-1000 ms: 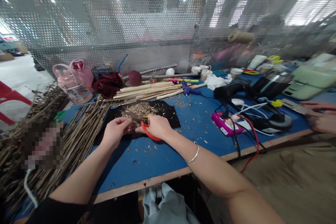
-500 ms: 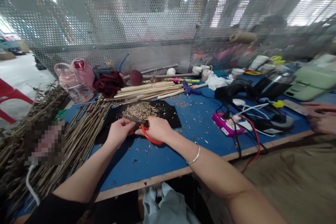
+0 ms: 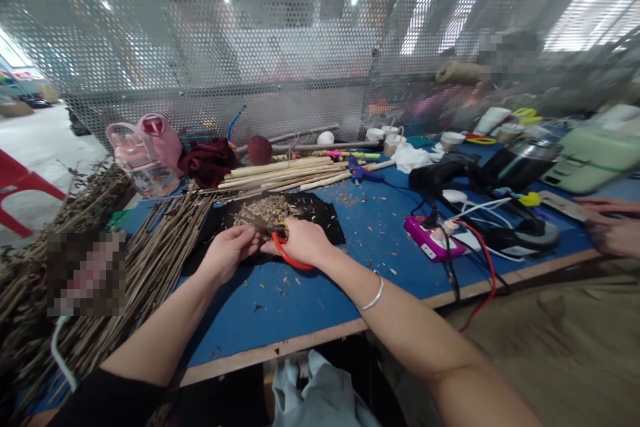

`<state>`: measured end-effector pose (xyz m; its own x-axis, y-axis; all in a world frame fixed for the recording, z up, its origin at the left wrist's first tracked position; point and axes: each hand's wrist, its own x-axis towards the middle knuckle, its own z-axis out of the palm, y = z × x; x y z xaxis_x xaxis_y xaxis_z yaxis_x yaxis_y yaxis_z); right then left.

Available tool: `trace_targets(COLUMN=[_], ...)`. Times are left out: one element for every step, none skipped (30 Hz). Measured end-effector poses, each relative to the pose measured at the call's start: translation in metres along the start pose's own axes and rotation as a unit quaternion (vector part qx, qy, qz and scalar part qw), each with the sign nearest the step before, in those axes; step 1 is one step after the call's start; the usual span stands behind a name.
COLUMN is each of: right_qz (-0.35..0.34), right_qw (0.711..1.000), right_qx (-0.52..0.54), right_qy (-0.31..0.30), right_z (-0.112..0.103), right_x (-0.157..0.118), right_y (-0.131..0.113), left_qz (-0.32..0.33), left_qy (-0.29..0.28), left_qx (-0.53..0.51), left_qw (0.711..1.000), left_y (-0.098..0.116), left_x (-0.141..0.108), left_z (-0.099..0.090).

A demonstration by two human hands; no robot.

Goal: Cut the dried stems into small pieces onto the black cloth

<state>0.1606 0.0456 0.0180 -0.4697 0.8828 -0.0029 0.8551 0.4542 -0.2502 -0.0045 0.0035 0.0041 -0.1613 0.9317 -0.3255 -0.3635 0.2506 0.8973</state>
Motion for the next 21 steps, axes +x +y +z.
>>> trace_targets(right_qz=[-0.001,-0.002,-0.001,0.000,-0.001,-0.001,-0.003,-0.005,-0.009,-0.013,-0.019,-0.026,-0.033,-0.039,-0.043,-0.044,-0.042,-0.040,-0.036,-0.032,-0.029], right_qw=[1.000,1.000,1.000,1.000,1.000,1.000,1.000,1.000,1.000,1.000,1.000,0.999,0.999,0.999,0.999,0.998,0.999,0.999,0.999,0.999,0.999], right_qx=[-0.001,-0.002,-0.001,0.000,0.001,0.002,0.003,0.004,0.006,0.008,0.009,0.010,0.009,0.008,0.006,0.005,0.003,0.001,0.000,-0.002,-0.003], right_qy=[0.003,0.002,0.001,0.000,0.001,0.002,0.002,0.004,0.006,0.009,0.013,0.019,0.025,0.030,0.033,0.035,0.035,0.033,0.031,0.030,0.028], right_z=[-0.0002,-0.0003,-0.0004,-0.0005,-0.0005,-0.0003,-0.0001,0.0003,0.0008,0.0014,0.0020,0.0026,0.0030,0.0033,0.0034,0.0033,0.0030,0.0026,0.0021,0.0018,0.0016], right_x=[-0.0001,-0.0003,-0.0004,-0.0004,-0.0004,-0.0005,-0.0006,-0.0007,-0.0010,-0.0013,-0.0016,-0.0020,-0.0023,-0.0026,-0.0027,-0.0028,-0.0027,-0.0025,-0.0023,-0.0020,-0.0017], right_y=[-0.0004,-0.0007,-0.0010,-0.0012,-0.0012,-0.0011,-0.0010,-0.0007,-0.0006,-0.0005,-0.0005,-0.0007,-0.0010,-0.0015,-0.0021,-0.0026,-0.0032,-0.0037,-0.0041,-0.0043,-0.0044], left_qz=[0.000,0.001,0.001,0.000,-0.001,-0.001,0.000,0.002,0.006,0.008,0.009,0.007,0.004,0.000,-0.002,-0.002,0.000,0.004,0.010,0.016,0.022], left_qy=[0.003,0.004,0.006,0.006,0.006,0.006,0.005,0.004,0.002,-0.001,-0.004,-0.004,-0.002,0.002,0.007,0.012,0.015,0.014,0.010,0.004,-0.001], left_qx=[0.002,0.006,0.011,0.016,0.021,0.025,0.028,0.030,0.032,0.034,0.036,0.038,0.039,0.039,0.038,0.036,0.033,0.030,0.026,0.024,0.024], left_qw=[1.000,1.000,1.000,1.000,1.000,1.000,1.000,1.000,0.999,0.999,0.999,0.999,0.999,0.999,0.999,0.999,0.999,0.999,1.000,1.000,0.999], left_y=[0.0000,0.0000,-0.0001,-0.0001,-0.0003,-0.0005,-0.0008,-0.0012,-0.0017,-0.0021,-0.0026,-0.0029,-0.0032,-0.0034,-0.0035,-0.0037,-0.0040,-0.0044,-0.0050,-0.0058,-0.0068], left_x=[-0.0002,-0.0004,-0.0005,-0.0004,-0.0001,0.0002,0.0005,0.0008,0.0010,0.0009,0.0005,-0.0002,-0.0011,-0.0022,-0.0033,-0.0043,-0.0050,-0.0055,-0.0055,-0.0052,-0.0045], left_z=[0.0003,0.0007,0.0009,0.0011,0.0010,0.0009,0.0007,0.0004,0.0004,0.0005,0.0010,0.0018,0.0029,0.0042,0.0055,0.0066,0.0074,0.0078,0.0077,0.0072,0.0065])
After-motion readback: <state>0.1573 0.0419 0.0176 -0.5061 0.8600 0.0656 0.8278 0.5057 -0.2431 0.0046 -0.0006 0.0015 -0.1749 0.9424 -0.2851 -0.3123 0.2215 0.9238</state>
